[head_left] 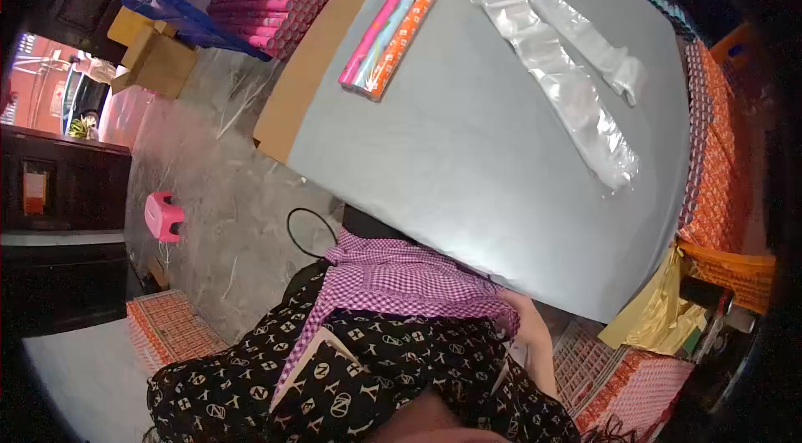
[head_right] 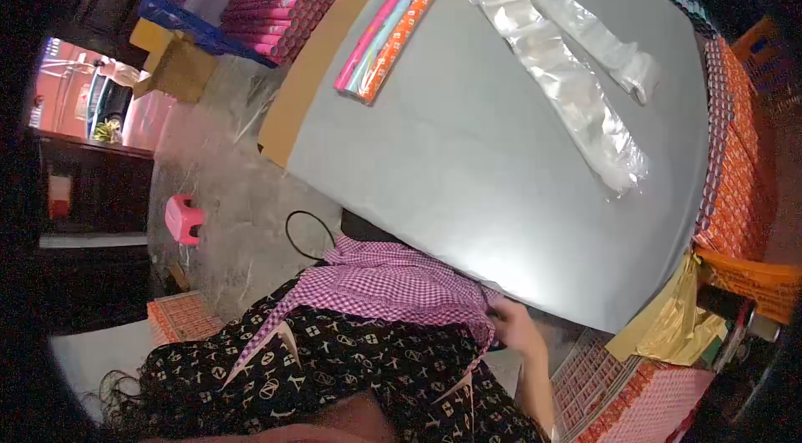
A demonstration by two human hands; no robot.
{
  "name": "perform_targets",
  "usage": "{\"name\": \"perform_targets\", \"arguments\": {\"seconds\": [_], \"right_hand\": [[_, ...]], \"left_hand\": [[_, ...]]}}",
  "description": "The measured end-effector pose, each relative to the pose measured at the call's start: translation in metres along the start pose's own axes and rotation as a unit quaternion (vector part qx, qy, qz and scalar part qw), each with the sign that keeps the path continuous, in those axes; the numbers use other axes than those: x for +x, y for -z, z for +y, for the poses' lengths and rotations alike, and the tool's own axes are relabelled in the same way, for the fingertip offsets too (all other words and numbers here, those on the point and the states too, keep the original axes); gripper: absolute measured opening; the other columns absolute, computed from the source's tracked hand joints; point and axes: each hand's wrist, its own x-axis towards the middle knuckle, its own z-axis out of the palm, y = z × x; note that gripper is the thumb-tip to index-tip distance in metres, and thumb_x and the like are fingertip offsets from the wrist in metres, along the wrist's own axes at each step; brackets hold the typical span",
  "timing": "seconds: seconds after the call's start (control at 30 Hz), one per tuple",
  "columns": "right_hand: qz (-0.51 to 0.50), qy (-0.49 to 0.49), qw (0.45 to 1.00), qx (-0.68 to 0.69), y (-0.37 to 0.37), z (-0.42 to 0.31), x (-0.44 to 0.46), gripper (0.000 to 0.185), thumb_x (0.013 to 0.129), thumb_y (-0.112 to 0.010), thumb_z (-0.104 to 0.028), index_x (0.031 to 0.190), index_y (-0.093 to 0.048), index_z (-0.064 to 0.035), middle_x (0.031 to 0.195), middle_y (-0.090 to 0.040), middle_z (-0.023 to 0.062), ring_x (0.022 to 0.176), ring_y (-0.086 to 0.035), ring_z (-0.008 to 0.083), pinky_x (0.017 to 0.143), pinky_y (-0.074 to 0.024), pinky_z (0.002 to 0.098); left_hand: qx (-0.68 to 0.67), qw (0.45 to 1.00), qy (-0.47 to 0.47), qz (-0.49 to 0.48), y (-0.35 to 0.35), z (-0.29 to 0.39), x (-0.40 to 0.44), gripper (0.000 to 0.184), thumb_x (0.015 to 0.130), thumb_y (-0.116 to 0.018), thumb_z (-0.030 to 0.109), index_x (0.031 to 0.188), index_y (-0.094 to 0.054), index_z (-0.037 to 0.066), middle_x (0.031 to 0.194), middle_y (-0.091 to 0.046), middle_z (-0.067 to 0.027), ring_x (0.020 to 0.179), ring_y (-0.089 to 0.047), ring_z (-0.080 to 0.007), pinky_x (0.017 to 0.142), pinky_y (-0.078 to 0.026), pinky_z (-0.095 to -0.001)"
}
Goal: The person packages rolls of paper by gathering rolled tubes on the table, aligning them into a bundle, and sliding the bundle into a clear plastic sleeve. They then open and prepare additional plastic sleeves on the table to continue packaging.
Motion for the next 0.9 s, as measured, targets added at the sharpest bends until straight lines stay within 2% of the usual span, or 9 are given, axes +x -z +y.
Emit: {"name": "perform_targets", "arguments": {"seconds": [0.03, 0.13, 0.3, 0.37, 0.5, 0.6, 0.73, 0.83, 0.9], "right_hand": [[-0.003, -0.048, 0.995, -0.091, 0.006, 0.016, -0.005, 0.020, 0.079, -0.059, 0.004, 0.099, -0.062, 0.0016, 0.081, -0.063, 0.0044, 0.073, -0.057, 0.0130, 0.065, -0.0461, 0.0256], [0.031, -0.193, 0.981, -0.012, 0.002, 0.025, -0.017, 0.020, 0.080, -0.055, 0.002, 0.097, -0.063, -0.0005, 0.070, -0.060, 0.0039, 0.061, -0.056, 0.0119, 0.054, -0.0447, 0.0275], [0.079, -0.216, 0.973, -0.023, -0.013, 0.027, -0.034, 0.009, 0.079, -0.053, 0.002, 0.083, -0.058, -0.0040, 0.062, -0.054, 0.0030, 0.052, -0.049, 0.0101, 0.046, -0.0367, 0.0262], [0.072, -0.208, 0.967, 0.130, -0.018, 0.044, -0.040, 0.003, 0.079, -0.056, -0.001, 0.080, -0.055, -0.0033, 0.063, -0.055, 0.0034, 0.052, -0.049, 0.0105, 0.047, -0.0365, 0.0261], [0.030, -0.227, 0.973, -0.040, -0.021, 0.031, -0.033, 0.013, 0.084, -0.064, -0.008, 0.094, -0.061, -0.0015, 0.071, -0.058, 0.0033, 0.060, -0.053, 0.0114, 0.052, -0.0415, 0.0263], [0.020, -0.274, 0.961, 0.026, -0.017, 0.035, -0.034, 0.020, 0.087, -0.065, -0.016, 0.101, -0.062, -0.0024, 0.074, -0.060, 0.0035, 0.064, -0.055, 0.0114, 0.057, -0.0450, 0.0266], [-0.043, -0.329, 0.940, -0.076, -0.010, 0.034, -0.026, 0.030, 0.089, -0.064, -0.025, 0.104, -0.063, 0.0002, 0.083, -0.066, 0.0082, 0.073, -0.061, 0.0139, 0.064, -0.0494, 0.0310], [-0.086, -0.305, 0.938, -0.143, -0.005, 0.035, -0.028, 0.027, 0.087, -0.063, -0.021, 0.106, -0.062, -0.0029, 0.083, -0.067, 0.0075, 0.074, -0.062, 0.0172, 0.065, -0.0505, 0.0329], [-0.065, -0.197, 0.938, -0.279, 0.008, 0.042, -0.031, 0.028, 0.087, -0.062, -0.025, 0.108, -0.064, -0.0065, 0.093, -0.070, 0.0078, 0.081, -0.066, 0.0207, 0.072, -0.0522, 0.0332]], "left_hand": [[-0.002, 1.000, -0.002, 0.001, 0.000, 0.000, -0.001, 0.037, 0.087, -0.060, 0.022, 0.115, -0.058, -0.001, 0.103, -0.066, -0.0132, 0.095, -0.062, -0.0202, 0.080, -0.050, -0.0320], [0.003, 1.000, -0.012, -0.002, -0.002, 0.001, 0.006, 0.037, 0.086, -0.060, 0.022, 0.115, -0.058, -0.001, 0.103, -0.066, -0.0131, 0.094, -0.062, -0.0201, 0.080, -0.050, -0.0319], [-0.004, 1.000, -0.022, -0.004, -0.002, 0.004, 0.014, 0.037, 0.086, -0.060, 0.022, 0.115, -0.058, -0.001, 0.102, -0.067, -0.0128, 0.094, -0.063, -0.0199, 0.079, -0.050, -0.0318], [-0.004, 1.000, -0.026, -0.005, -0.001, 0.003, 0.020, 0.037, 0.086, -0.060, 0.022, 0.115, -0.058, -0.001, 0.102, -0.067, -0.0128, 0.093, -0.063, -0.0198, 0.079, -0.050, -0.0318], [-0.002, 0.999, -0.034, -0.013, 0.006, -0.003, 0.028, 0.036, 0.086, -0.060, 0.022, 0.114, -0.058, -0.001, 0.101, -0.067, -0.0126, 0.093, -0.063, -0.0197, 0.078, -0.050, -0.0317], [0.008, 0.999, -0.035, -0.018, 0.018, -0.011, 0.023, 0.036, 0.086, -0.060, 0.022, 0.114, -0.058, -0.001, 0.101, -0.067, -0.0124, 0.092, -0.063, -0.0196, 0.078, -0.051, -0.0317], [0.054, 0.997, -0.033, -0.050, 0.048, -0.016, 0.006, 0.036, 0.086, -0.060, 0.021, 0.114, -0.058, -0.001, 0.100, -0.067, -0.0123, 0.091, -0.063, -0.0195, 0.077, -0.051, -0.0316], [0.132, 0.985, -0.043, -0.103, 0.089, -0.004, -0.022, 0.036, 0.086, -0.060, 0.021, 0.114, -0.058, -0.001, 0.099, -0.068, -0.0121, 0.091, -0.063, -0.0194, 0.077, -0.051, -0.0316], [0.208, 0.964, -0.064, -0.152, 0.125, 0.023, -0.045, 0.035, 0.086, -0.060, 0.021, 0.113, -0.058, -0.001, 0.099, -0.068, -0.0120, 0.091, -0.063, -0.0193, 0.077, -0.051, -0.0315]]}}
